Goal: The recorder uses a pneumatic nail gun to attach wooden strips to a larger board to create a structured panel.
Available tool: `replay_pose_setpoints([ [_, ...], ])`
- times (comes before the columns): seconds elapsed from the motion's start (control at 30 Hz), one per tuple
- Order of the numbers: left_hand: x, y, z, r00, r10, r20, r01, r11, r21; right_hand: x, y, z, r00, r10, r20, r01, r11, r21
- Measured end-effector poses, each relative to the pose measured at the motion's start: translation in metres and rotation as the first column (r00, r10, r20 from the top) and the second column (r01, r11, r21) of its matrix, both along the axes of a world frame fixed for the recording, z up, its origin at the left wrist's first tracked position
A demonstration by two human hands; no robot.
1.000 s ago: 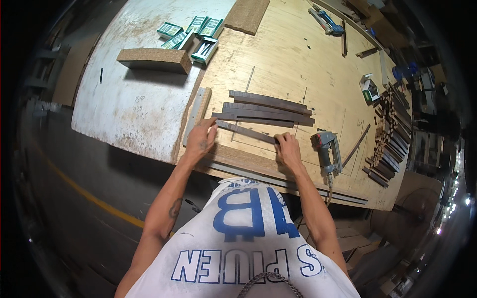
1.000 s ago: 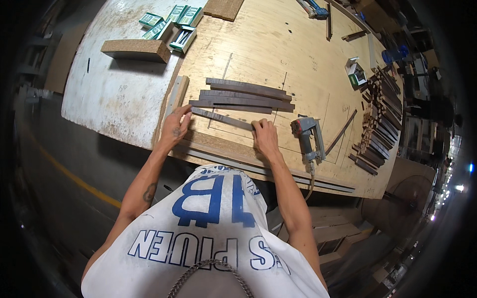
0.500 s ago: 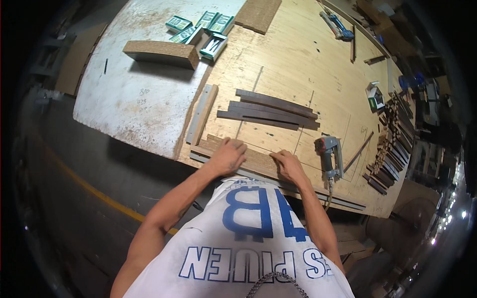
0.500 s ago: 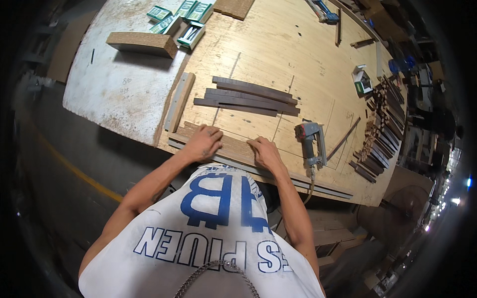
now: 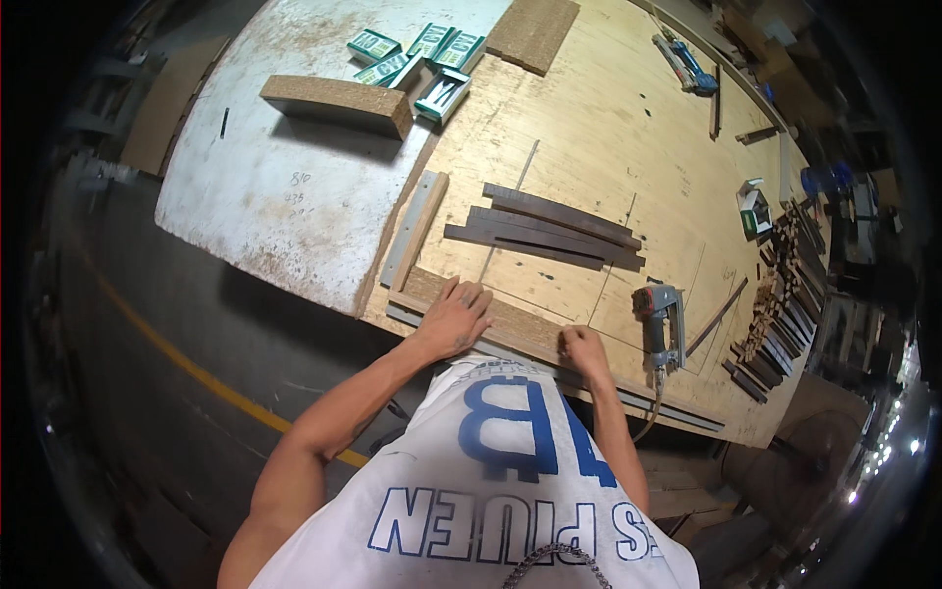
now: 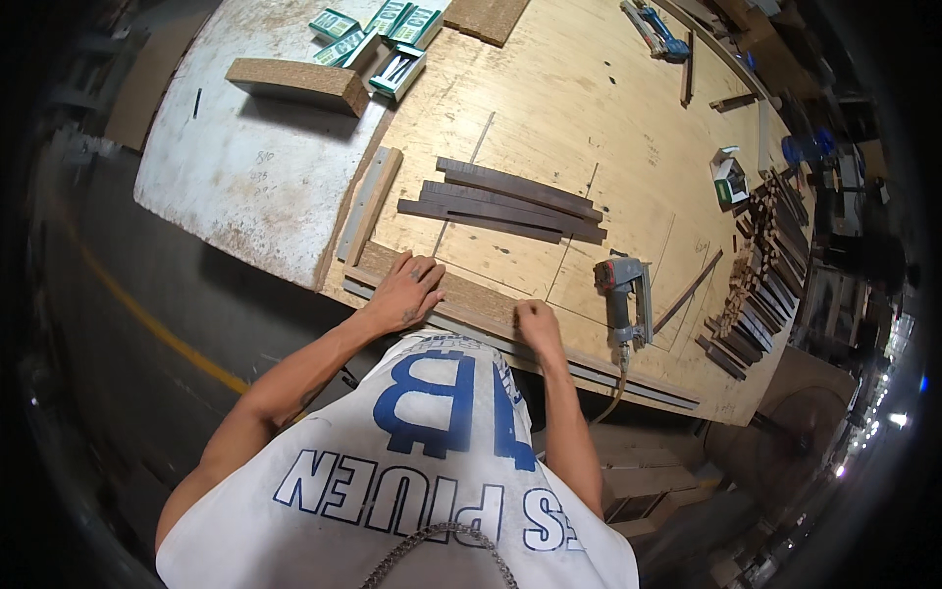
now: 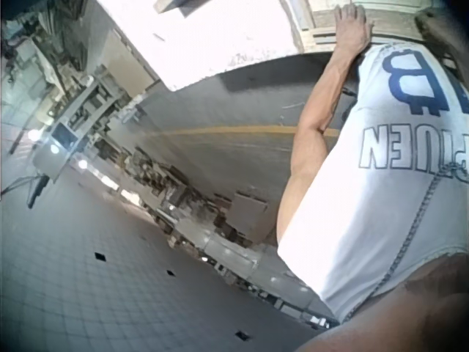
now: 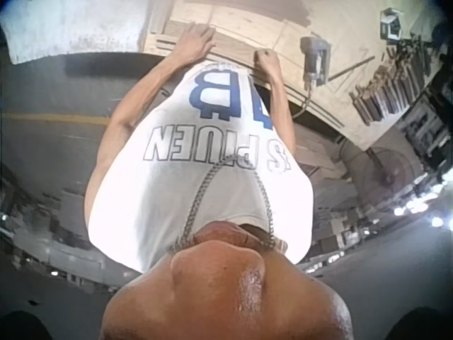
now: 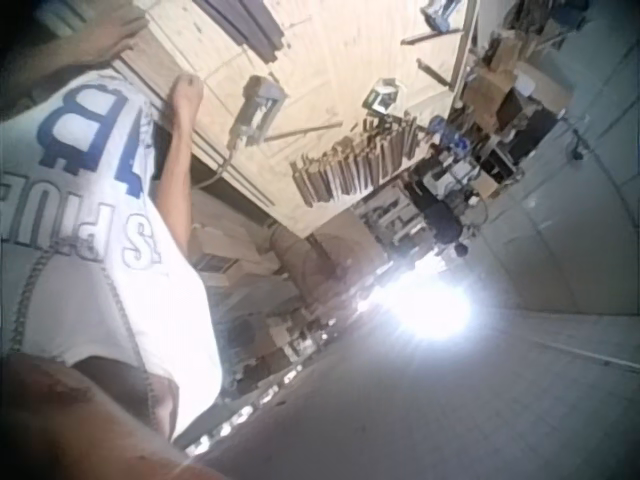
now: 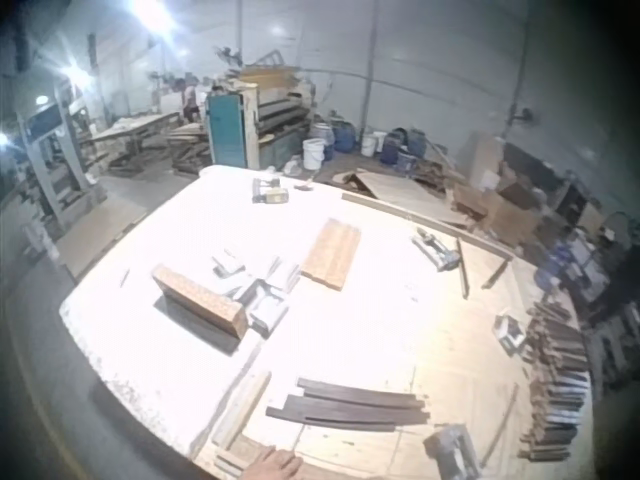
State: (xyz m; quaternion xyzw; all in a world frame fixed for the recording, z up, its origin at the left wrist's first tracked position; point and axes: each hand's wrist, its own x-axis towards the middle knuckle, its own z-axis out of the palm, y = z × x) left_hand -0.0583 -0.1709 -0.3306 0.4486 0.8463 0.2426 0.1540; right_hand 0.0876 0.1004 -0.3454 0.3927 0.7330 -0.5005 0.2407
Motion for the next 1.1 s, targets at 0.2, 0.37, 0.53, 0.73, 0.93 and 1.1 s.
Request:
replay_pose_setpoints([
  [0.2, 0.0, 0.009, 0.006, 0.999, 0.011, 0.047, -0.009, 0.998, -0.057, -0.013, -0.025, 0.013, 0.983, 0.161, -0.087, -0.097, 0.861, 0.499],
  [0.37, 0.0, 0.008, 0.002, 1.0, 0.016, -0.001, -0.016, 1.0, -0.022, -0.019, -0.013, 0.024, 0.969, 0.247, -0.015, -0.226, 0.91, 0.348],
  [0.53, -0.007, 0.013, -0.001, 0.998, 0.055, 0.03, -0.053, 0.996, -0.065, -0.059, 0.003, 0.047, 0.929, 0.362, 0.078, -0.355, 0.814, 0.46],
  [0.73, -0.042, 0.075, 0.007, 0.984, 0.168, -0.061, -0.154, 0.971, 0.183, -0.092, 0.034, 0.009, 0.733, 0.64, -0.229, -0.145, 0.477, 0.867],
  [0.93, -0.05, 0.061, -0.027, 0.975, 0.183, -0.129, -0.174, 0.982, 0.076, -0.086, 0.028, 0.001, 0.656, 0.748, -0.101, -0.311, 0.391, 0.866],
  [1.1, -0.055, 0.042, -0.012, 0.949, 0.309, -0.065, -0.297, 0.943, 0.15, -0.082, 0.02, 0.014, 0.579, 0.789, -0.206, -0.267, 0.422, 0.866],
])
